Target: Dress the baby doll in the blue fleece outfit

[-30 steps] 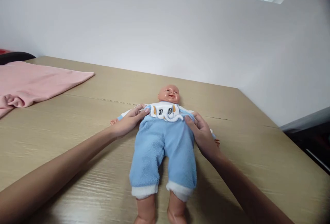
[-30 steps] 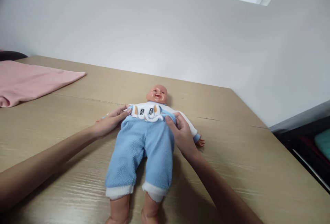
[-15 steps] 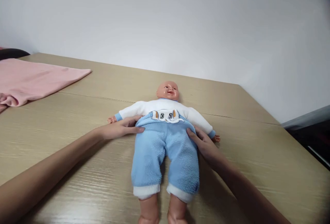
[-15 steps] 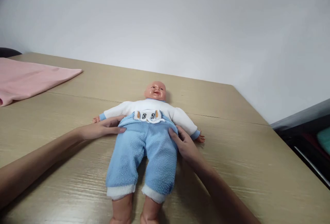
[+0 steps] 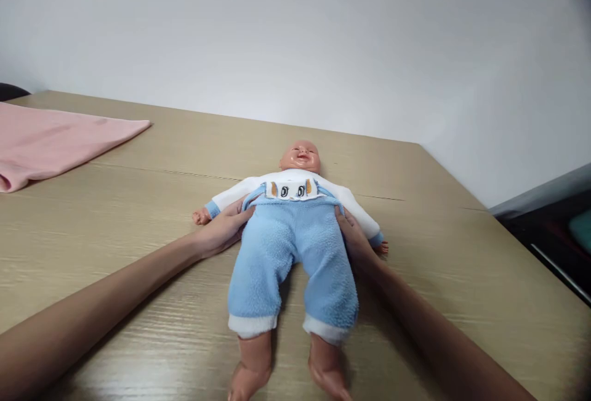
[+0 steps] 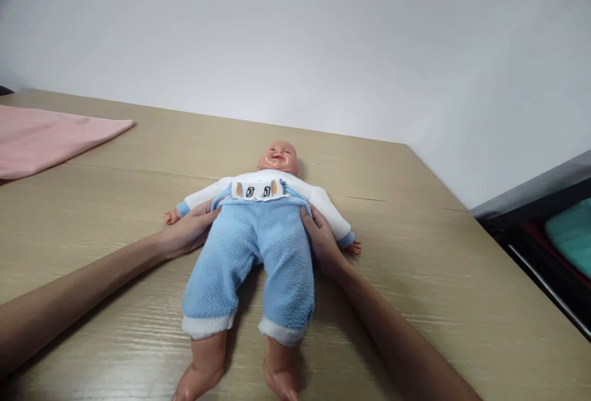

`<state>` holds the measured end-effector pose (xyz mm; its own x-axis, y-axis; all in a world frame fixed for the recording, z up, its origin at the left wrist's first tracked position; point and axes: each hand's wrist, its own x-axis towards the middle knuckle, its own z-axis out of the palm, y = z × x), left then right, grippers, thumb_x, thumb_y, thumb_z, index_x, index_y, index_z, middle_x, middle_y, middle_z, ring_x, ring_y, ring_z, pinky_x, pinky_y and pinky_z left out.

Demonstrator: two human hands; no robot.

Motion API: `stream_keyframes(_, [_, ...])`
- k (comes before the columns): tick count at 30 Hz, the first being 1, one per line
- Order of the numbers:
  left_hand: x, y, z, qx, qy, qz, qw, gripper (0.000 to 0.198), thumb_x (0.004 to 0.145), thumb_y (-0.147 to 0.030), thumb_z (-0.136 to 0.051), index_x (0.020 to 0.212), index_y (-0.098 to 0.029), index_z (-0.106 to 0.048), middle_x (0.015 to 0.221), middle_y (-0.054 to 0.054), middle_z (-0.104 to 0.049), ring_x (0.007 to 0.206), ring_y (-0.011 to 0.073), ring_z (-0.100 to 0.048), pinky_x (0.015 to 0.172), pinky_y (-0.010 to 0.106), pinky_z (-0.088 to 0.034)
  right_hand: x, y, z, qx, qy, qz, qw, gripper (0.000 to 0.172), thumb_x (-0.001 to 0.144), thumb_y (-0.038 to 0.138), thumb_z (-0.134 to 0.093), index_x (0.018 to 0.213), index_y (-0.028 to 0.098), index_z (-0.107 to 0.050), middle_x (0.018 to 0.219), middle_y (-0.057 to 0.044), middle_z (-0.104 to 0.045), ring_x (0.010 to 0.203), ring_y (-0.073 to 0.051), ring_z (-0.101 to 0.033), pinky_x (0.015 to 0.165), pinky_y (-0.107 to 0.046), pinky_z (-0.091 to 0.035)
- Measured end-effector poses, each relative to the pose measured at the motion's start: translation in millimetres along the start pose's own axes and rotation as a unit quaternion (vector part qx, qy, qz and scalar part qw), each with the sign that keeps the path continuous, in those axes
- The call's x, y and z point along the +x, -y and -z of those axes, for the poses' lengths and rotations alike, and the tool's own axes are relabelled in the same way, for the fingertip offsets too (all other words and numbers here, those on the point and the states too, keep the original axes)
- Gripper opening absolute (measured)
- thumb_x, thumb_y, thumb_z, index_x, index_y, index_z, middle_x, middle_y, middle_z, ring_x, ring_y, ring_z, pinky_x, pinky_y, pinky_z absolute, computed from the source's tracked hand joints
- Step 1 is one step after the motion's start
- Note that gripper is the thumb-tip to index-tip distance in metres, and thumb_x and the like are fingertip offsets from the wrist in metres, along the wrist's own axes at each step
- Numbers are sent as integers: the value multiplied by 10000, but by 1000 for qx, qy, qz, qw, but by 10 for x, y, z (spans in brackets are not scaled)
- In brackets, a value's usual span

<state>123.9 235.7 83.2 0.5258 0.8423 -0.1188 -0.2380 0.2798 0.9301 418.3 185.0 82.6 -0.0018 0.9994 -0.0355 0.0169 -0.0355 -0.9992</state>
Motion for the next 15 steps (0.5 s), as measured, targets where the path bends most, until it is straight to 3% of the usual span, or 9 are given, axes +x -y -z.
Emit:
stream_keyframes(3, [37,-33,43,40,-4,-8,999,521,854,-465,-876,1295,-211,-765,1228,94,-822,1168,315,-719,991,389,-536,13,68,71,72,-2,-21,997,544,884,680,-782,1274,301,-770,1289,-22,-811,1262,-319,-720,1196,-462,-531])
stream_keyframes(7, [95,-50,112,74,-18,-12,997,449,854,-448,-829,1217,-182,-815,1167,81,-835,1065,282,-716,921,332,-505,55,97,142,79,20,-23,996,519,823,675,-835,1141,266,-821,1189,-38,-841,1252,-338,-724,1207,-478,-511])
stream_keyframes(11, [142,-46,203,57,4,-13,998,450,866,-385,-767,1269,-187,-796,1258,96,-813,1149,312,-701,999,366,-502,136,8,235,34,65,4,997,523,905,641,-746,1272,271,-787,1293,-57,-814,1357,-337,-670,1240,-491,-477])
stream_keyframes(15, [119,-120,362,182,60,-69,979,443,856,-253,-701,1291,-208,-772,1397,83,-748,1340,336,-619,1160,407,-446,168,-36,537,-111,137,44,983,494,890,500,-751,1330,277,-776,1438,-66,-749,1463,-376,-581,1332,-579,-334])
